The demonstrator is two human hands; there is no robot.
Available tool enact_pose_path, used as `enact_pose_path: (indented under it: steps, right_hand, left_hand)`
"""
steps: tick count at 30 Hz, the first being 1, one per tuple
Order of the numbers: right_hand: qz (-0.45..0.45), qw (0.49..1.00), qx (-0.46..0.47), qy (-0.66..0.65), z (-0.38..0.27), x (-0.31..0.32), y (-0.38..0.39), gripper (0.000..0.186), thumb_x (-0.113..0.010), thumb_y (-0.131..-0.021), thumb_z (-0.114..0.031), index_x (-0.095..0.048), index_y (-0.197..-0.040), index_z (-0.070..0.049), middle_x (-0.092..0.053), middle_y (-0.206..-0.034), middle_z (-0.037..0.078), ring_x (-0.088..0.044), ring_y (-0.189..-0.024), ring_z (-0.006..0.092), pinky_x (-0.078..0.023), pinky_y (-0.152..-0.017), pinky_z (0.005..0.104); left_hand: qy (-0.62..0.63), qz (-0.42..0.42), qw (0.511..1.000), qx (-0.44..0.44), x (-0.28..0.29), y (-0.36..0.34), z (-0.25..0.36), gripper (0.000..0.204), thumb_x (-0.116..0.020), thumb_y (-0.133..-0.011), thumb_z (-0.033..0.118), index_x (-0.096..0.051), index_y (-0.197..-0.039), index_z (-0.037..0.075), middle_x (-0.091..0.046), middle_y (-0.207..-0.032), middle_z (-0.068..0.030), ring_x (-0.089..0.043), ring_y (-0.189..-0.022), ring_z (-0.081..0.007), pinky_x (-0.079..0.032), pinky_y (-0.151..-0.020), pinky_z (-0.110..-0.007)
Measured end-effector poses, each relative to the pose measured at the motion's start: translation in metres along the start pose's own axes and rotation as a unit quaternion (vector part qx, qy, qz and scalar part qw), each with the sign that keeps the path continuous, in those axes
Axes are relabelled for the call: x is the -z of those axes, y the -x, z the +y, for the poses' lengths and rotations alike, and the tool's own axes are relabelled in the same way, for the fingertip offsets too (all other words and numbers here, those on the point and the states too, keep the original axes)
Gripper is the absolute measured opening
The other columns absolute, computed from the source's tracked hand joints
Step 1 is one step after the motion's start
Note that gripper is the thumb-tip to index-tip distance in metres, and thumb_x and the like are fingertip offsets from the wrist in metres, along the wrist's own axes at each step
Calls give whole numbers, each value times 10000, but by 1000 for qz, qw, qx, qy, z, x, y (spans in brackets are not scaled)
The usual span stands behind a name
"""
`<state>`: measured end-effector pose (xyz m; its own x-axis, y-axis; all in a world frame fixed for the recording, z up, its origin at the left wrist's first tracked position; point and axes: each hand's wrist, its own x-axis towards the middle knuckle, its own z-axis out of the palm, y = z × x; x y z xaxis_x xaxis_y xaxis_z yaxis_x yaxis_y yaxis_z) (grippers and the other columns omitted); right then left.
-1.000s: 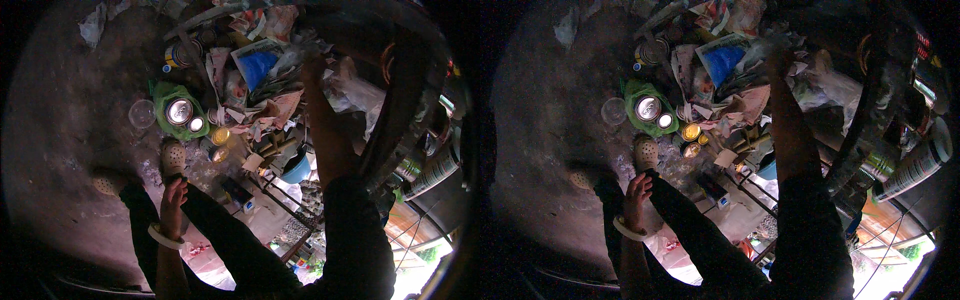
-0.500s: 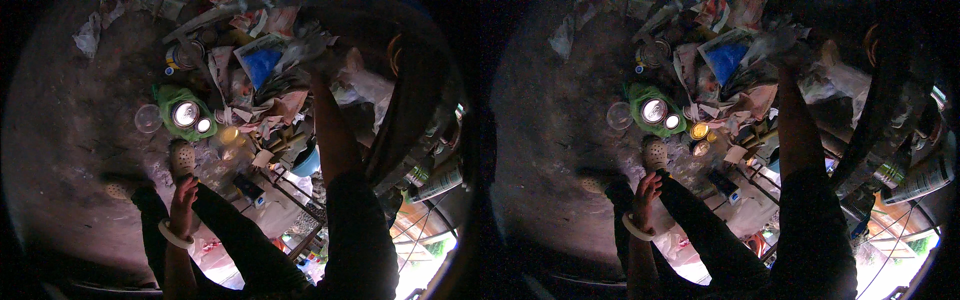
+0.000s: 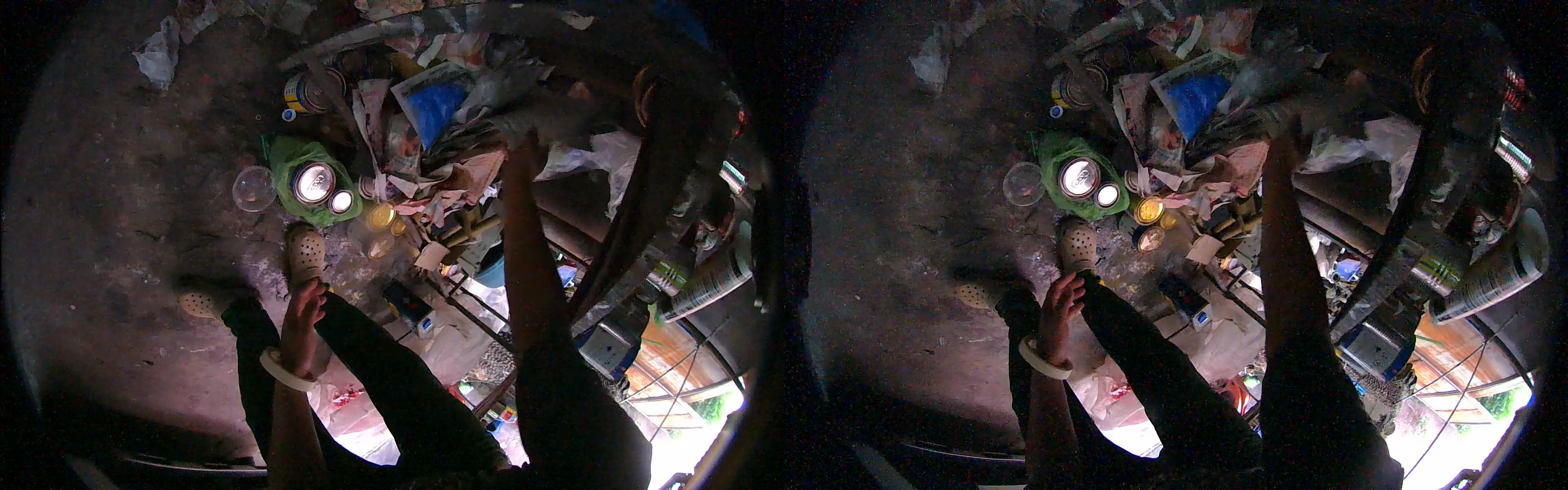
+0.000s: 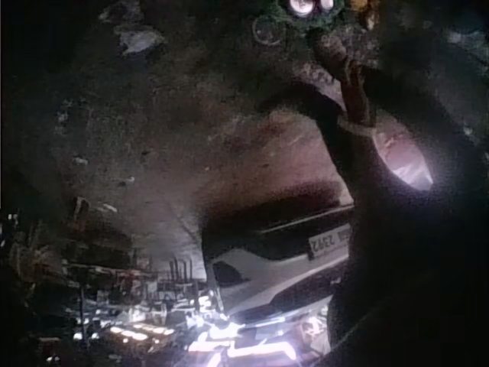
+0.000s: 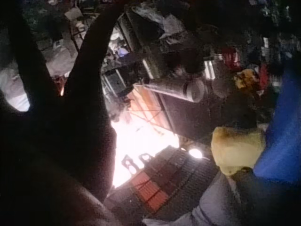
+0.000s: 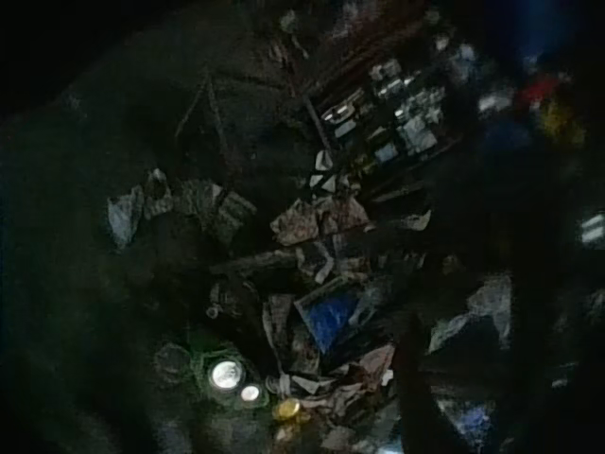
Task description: The person gathers paint cans and tools from a cluttered workbench, pours paint into a container, and stirs it with a metal rod. They then walk through a garage area with several cars and approach a light blue vehicle.
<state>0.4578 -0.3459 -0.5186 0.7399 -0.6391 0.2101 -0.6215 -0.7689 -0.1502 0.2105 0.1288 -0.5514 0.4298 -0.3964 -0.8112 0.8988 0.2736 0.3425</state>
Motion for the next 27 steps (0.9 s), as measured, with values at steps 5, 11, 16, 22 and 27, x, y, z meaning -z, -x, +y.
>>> enact_pose_path:
  steps: [5, 11, 16, 22, 27]
  right_hand:
    - [18, 994, 22, -110, -8, 70, 61, 619, -629, -934, -289, -410, -1447, -23, -376, -1487, 252, -454, -1283, 406, -414, -1026, 562]
    - [-45, 956, 222, 186, -65, 183, 179, 718, -721, -875, -243, -384, -1453, 16, -390, -1459, 284, -454, -1280, 423, -427, -1023, 526]
    - [-178, 914, 300, 206, -85, 251, 281, 561, -597, -955, -297, -422, -1407, -16, -471, -1370, 239, -460, -1263, 406, -331, -1092, 478]
    - [-492, 863, 2, -116, -211, 379, 291, 453, -482, -1021, -393, -483, -1317, -50, -608, -1226, 114, -580, -1141, 264, -446, -973, 395]
    - [-687, 623, -96, -361, -200, 453, 269, 432, -507, -1019, -419, -588, -1200, -35, -687, -1082, 111, -686, -939, 274, -534, -835, 377]
  left_hand:
    - [-34, -2, 999, -30, 6, -7, -7, 617, -586, -962, 469, -446, -1421, 82, -520, -1383, -135, -521, -1241, -264, -419, -1037, -407]
    - [-357, 94, 870, -327, -40, 35, 30, 708, -698, -868, 313, -395, -1449, 44, -384, -1492, -209, -401, -1354, -391, -348, -1107, -508]
    - [-513, 86, 743, -421, -82, 85, 120, 785, -725, -835, 342, -368, -1496, 114, -349, -1528, -208, -310, -1415, -444, -261, -1151, -568]
    - [-606, -10, 652, -457, -59, 181, 201, 744, -683, -786, 120, -424, -1484, 142, -563, -1365, -213, -556, -1252, -373, -454, -1036, -495]
    - [-665, 99, 672, -310, -70, 331, 254, 477, -555, -893, 28, -566, -1360, 127, -673, -1160, -218, -682, -1016, -371, -560, -861, -452]
